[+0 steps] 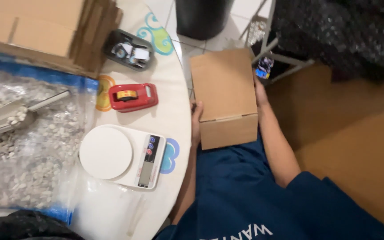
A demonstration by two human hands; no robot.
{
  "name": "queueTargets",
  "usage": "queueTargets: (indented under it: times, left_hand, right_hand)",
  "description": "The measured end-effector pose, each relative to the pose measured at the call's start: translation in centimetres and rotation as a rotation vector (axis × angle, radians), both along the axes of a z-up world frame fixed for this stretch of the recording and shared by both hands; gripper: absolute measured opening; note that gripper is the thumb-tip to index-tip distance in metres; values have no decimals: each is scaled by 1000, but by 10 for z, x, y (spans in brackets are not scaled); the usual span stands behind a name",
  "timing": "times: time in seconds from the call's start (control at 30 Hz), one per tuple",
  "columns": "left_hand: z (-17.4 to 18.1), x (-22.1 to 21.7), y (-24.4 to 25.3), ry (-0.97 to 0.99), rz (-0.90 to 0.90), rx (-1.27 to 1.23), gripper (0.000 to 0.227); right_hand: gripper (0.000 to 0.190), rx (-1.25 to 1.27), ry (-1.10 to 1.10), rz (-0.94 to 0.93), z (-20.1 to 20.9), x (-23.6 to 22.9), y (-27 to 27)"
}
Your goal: Assembling a cardboard box and filling a plastic bag with small stones using a scoop, then weighing the bag on a digital scale.
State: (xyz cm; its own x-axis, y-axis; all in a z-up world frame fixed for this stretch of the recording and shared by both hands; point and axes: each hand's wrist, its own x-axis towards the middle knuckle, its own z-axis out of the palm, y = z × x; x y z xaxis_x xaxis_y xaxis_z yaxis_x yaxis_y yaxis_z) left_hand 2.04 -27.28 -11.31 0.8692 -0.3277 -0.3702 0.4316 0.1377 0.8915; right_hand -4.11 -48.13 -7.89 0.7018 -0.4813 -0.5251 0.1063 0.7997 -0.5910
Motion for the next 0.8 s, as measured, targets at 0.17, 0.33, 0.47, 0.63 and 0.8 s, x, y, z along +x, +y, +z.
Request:
queueTargets:
  times: [0.17,0.33,0.47,0.63,0.8]
  left_hand:
    - [29,-7,-5,-133,7,39,41]
    - [66,-18,-12,-410,-6,33,41]
    - [124,-20,-3,-651,-175,-95,40]
    - [164,-38,27,-775,-258,-102,53]
    - [217,-49,74,-700,-304,-182,64]
  right_hand:
    - [60,-322,246,221,-1,-1,-29]
    - [49,-904,312,288,20,8,-27]
    - [85,-1082,493,171,104,26,7]
    - [43,-1437,-119,111,37,-14,-66]
    - [86,-1256,-378,260,173,17,44]
